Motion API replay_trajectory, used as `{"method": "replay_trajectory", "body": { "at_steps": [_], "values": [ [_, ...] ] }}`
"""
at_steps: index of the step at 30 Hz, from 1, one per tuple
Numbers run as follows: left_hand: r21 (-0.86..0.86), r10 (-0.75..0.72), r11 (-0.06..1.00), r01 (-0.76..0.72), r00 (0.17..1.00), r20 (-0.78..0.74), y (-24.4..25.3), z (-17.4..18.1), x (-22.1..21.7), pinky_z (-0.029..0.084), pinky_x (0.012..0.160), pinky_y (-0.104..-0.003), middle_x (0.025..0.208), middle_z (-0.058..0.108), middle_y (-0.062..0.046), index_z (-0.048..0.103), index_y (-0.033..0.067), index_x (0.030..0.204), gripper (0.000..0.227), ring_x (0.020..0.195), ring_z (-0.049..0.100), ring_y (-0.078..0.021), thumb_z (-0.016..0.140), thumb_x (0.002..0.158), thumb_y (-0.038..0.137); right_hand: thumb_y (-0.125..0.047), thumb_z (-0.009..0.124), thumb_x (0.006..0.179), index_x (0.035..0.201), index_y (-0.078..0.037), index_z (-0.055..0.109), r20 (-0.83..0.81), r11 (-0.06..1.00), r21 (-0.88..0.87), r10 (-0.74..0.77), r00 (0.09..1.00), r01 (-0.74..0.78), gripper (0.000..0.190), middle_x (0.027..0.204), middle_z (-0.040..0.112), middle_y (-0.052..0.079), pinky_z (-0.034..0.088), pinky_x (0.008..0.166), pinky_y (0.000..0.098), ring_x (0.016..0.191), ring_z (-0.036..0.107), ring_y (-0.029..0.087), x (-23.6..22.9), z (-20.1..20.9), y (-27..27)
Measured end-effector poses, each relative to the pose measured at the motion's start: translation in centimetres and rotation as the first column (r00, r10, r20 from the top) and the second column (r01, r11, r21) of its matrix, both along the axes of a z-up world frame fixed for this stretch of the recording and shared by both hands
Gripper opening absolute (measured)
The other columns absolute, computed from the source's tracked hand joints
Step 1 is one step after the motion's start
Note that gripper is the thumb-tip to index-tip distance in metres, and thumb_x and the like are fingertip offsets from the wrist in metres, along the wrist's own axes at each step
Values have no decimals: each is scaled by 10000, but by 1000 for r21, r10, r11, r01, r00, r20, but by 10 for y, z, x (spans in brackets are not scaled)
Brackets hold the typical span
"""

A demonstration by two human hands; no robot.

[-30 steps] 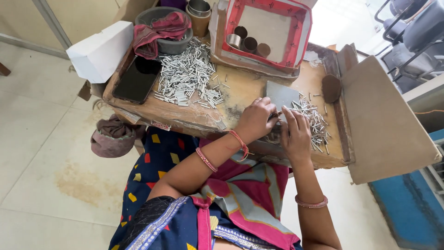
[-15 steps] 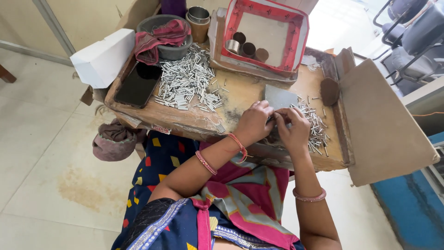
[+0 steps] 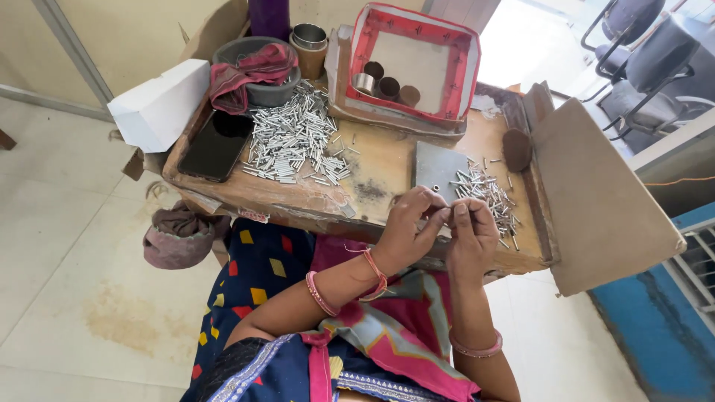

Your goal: The person sits at a workbench and sorts small metal pins one at a time, picking silver-colored pins from a mixed pile on the right and placing them onto a growing pile of sorted pins on the left. Around the middle of the clip the person leans back and the camera points at the floor before they resume sorting.

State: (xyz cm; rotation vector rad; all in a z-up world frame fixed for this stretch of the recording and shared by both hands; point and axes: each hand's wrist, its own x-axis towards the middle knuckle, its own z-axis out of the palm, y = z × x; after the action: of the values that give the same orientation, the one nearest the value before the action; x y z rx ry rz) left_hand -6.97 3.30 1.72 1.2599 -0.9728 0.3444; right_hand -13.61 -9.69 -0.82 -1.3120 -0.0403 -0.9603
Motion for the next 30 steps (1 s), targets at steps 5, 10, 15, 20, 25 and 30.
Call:
{"method": "replay_trajectory", "body": {
  "at_steps": [5, 10, 15, 20, 25, 30],
  "values": [
    [-69, -65, 996, 64, 998, -2, 15, 9, -1, 510, 758, -334, 908, 644, -87, 633, 33, 950, 57, 826, 660, -241, 688, 936, 29, -78, 605, 1075, 1110, -12, 624, -18, 993, -115, 15, 1000, -17, 77, 998, 626, 9, 501, 807, 218, 880, 574, 65, -13, 17, 19],
    [-59, -191, 980, 189, 981, -36, 30, 15, 2, 524, 709, -297, 922, 633, -81, 641, 25, 941, 50, 800, 641, -185, 663, 913, -10, -22, 625, 1031, 1096, 30, 624, -89, 930, -368, -17, 996, -17, 84, 1031, 622, 35, 528, 840, 239, 924, 612, 91, -23, 30, 21],
    [-30, -102, 994, 102, 995, -16, 40, 10, 8, 493, 698, -279, 907, 610, -73, 618, 21, 928, 57, 775, 604, -154, 644, 901, -21, 1, 643, 1029, 1060, 34, 640, -59, 967, -252, 13, 998, -27, 45, 997, 640, 40, 560, 797, 243, 851, 652, 106, -35, 29, 18],
    [-5, -144, 990, 144, 988, -58, 45, 7, 14, 488, 728, -269, 858, 606, -68, 620, 17, 920, 45, 773, 595, -160, 641, 905, -20, 64, 663, 938, 1099, 46, 667, -332, 906, -390, 30, 943, -166, 163, 1006, 660, 41, 528, 793, 215, 891, 634, 84, -34, 24, 17],
    [-5, -236, 972, 236, 972, -1, 33, -5, 10, 486, 777, -259, 858, 603, -54, 621, 14, 910, 46, 825, 603, -154, 653, 895, -15, 94, 696, 905, 1186, 33, 642, -236, 966, -243, 30, 971, -89, 293, 1048, 680, 34, 536, 820, 201, 936, 653, 72, -40, 31, 28],
    [-92, -618, 740, 666, 619, -485, 20, -32, 23, 426, 638, -220, 784, 599, 25, 660, 16, 936, 34, 718, 532, -44, 630, 945, 30, 83, 755, 865, 1055, 32, 736, -96, 766, -627, -256, 962, 141, 198, 1018, 703, 80, 510, 715, 223, 855, 648, 106, -44, 35, 31]
  ]
}}
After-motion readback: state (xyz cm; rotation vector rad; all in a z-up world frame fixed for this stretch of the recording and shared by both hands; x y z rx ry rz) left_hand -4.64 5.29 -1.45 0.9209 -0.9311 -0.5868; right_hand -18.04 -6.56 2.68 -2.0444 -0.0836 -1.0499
